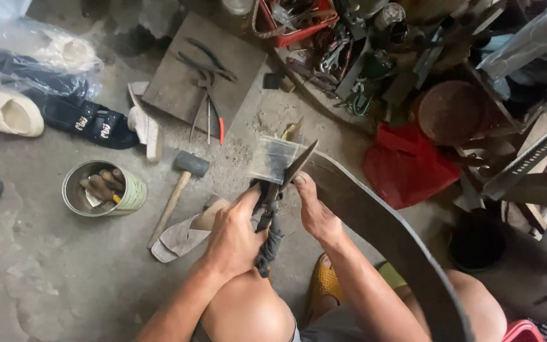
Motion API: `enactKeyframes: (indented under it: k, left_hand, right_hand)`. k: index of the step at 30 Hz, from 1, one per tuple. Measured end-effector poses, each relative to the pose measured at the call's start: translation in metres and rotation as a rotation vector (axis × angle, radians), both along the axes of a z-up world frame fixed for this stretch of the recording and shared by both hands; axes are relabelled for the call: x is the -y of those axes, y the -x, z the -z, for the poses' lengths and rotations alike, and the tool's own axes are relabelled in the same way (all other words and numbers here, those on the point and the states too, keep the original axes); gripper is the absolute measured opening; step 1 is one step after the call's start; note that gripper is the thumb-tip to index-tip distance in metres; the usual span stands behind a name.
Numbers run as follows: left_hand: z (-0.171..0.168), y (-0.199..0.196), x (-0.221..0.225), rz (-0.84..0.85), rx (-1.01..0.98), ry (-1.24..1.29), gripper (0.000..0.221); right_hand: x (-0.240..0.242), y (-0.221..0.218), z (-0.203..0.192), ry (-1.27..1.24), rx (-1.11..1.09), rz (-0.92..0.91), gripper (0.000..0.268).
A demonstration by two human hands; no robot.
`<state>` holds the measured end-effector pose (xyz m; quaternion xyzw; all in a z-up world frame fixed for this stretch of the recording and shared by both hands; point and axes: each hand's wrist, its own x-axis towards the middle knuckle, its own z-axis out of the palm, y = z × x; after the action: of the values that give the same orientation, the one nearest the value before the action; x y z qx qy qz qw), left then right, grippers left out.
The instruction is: The person is repairing a shoe heel by scraping it against a fixed blade, trimming it with scissors, and preparing the surface for attachment.
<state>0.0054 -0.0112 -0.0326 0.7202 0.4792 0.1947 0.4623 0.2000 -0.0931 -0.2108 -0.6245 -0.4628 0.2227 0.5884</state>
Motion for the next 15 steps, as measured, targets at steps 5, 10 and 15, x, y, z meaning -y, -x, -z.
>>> enactKeyframes:
  k: [5, 10, 15]
  left_hand:
    - [0.021, 0.001, 0.003, 0.008, -0.017, -0.085, 0.02]
    - [0.033, 0.008, 0.003, -0.041, -0.012, -0.088, 0.021]
    - [-0.025, -0.002, -0.011, 0.007, 0.068, 0.031, 0.044]
  right_hand:
    - [0.002, 0.002, -0.004, -0.033, 0.129, 0.035, 0.019]
    - [0.0, -0.004, 0.04, -0.028, 0.233, 0.023, 0.024]
    - [0.004, 0.012, 0.023, -0.017, 0.292, 0.06, 0.021]
